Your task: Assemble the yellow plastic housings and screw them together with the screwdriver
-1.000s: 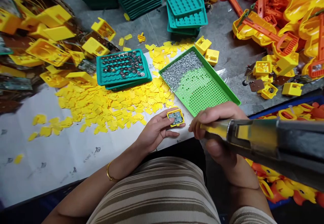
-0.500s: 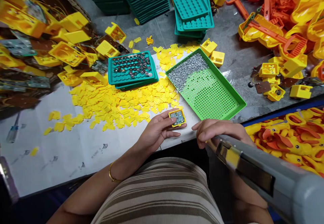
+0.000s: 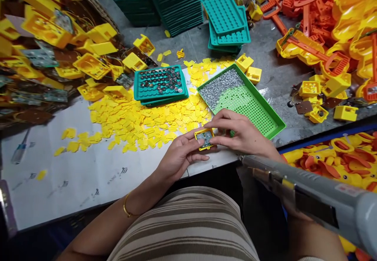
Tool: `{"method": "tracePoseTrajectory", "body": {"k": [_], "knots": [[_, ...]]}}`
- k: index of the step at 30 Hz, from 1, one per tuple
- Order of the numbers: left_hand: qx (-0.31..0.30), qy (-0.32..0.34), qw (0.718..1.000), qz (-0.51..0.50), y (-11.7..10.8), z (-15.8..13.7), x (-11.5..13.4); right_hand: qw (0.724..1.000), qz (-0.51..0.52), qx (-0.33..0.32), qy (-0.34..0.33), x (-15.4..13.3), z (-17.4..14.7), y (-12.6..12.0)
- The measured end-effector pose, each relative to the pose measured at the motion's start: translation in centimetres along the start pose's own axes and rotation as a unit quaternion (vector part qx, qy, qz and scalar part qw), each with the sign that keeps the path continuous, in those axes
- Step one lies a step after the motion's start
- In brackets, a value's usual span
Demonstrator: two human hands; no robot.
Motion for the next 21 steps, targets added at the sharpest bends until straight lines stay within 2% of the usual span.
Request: {"method": "tracePoseTrajectory", "body": {"k": [7, 16, 21], "knots": [[0.034, 0.026, 0.999, -0.016, -0.1, 0.5, 0.2, 0.996, -0.082, -0.021, -0.011, 0.0, -0.1, 0.9], [0.022, 0.053, 0.995, -0.080, -0.2, 0.7, 0.7, 0.998, -0.054, -0.008, 0.007, -0.3, 0.2, 1.0], [0.017, 0.071, 0.996, -0.057, -0.1, 0.5, 0.7, 0.999, -0.045, -0.014, -0.004, -0.1, -0.3, 1.1]]}}
Point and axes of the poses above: each hand's wrist, its own z-axis towards the middle knuckle, its own y-axis out of the palm, x = y × z, the point moved 2 cm from there along z, towards the middle knuckle, and after that the axes turned 9 degrees about y, right-handed, at the moved point
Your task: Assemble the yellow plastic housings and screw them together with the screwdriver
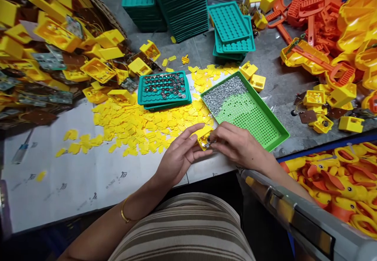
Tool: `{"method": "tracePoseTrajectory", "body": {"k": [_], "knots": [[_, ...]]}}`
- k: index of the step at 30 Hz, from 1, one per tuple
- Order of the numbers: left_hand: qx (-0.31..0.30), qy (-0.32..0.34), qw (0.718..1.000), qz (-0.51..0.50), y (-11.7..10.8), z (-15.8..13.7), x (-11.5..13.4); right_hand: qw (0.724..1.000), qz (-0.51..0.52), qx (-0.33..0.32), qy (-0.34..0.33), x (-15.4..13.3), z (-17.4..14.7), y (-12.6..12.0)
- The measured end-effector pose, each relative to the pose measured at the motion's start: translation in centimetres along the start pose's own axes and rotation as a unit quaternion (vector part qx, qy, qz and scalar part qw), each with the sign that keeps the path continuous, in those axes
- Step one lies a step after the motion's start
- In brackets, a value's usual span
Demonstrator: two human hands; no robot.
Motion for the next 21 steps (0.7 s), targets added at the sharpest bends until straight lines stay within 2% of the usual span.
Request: {"method": "tracePoseTrajectory", "body": {"k": [8, 13, 21], "knots": [[-0.020, -0.029, 0.999, -0.023, -0.02, 0.12, -0.26, 1.000, -0.009, -0.002, -0.009, -0.33, -0.15, -0.07], [-0.019, -0.021, 0.999, -0.027, -0.02, 0.05, -0.10, 1.000, -0.015, 0.014, -0.006, -0.31, -0.22, 0.12], [-0.017, -0.021, 0.999, -0.022, -0.10, -0.10, -0.19, 0.998, -0.050, -0.032, 0.007, -0.50, 0.04, -0.40]]}}
Point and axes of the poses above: each hand's wrist, its own z-axis towards the middle knuckle, its own y-axis out of the palm, x = y × z, the point moved 2 cm from there along z, towards the middle knuckle, and after that the axes turned 9 degrees about y, right-handed, at the moved point
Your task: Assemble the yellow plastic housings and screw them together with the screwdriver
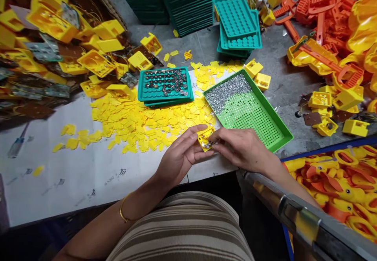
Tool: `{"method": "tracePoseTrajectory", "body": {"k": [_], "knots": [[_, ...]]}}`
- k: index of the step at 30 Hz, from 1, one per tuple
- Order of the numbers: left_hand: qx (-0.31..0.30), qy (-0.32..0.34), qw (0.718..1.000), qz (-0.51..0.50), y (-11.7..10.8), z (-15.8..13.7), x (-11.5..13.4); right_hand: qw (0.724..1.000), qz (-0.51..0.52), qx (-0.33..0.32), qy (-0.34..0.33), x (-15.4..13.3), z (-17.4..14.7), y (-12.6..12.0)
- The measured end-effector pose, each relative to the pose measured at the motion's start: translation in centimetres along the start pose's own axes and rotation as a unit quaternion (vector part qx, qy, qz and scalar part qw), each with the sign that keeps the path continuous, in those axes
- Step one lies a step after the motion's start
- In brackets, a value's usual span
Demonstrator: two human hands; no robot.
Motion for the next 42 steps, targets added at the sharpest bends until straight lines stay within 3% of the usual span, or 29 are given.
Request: {"method": "tracePoseTrajectory", "body": {"k": [5, 12, 19, 25, 34, 42], "knots": [[0.010, 0.000, 0.999, 0.042, 0.3, -0.3, 0.1, 0.998, -0.042, -0.032, -0.017, -0.4, 0.3, -0.4], [0.011, 0.021, 0.998, 0.056, 0.7, -0.4, 0.3, 0.997, 0.008, 0.031, -0.068, -1.0, 0.7, -0.2], [0.031, 0.011, 0.999, 0.032, 0.7, -0.4, 0.8, 0.995, -0.017, 0.043, -0.083, -1.1, 0.4, 0.0], [0.031, 0.002, 0.998, 0.049, 0.8, -0.5, 1.0, 0.991, -0.051, 0.094, -0.083, -1.2, 0.2, 0.1], [-0.004, -0.037, 0.998, 0.059, 0.9, -0.4, 1.4, 0.987, -0.042, 0.090, -0.125, -2.0, 0.1, 0.3], [0.006, -0.039, 0.997, 0.064, 1.0, -0.8, 1.3, 0.981, -0.060, 0.107, -0.153, -2.5, -0.1, 0.4]]}}
Point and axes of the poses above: each hand's wrist, its own z-axis towards the middle knuckle, its own y-axis out of the palm, x = y × z, the point moved 2 cm from there along z, towards the middle knuckle, and after that the axes turned 9 degrees about y, right-handed, at the moved point
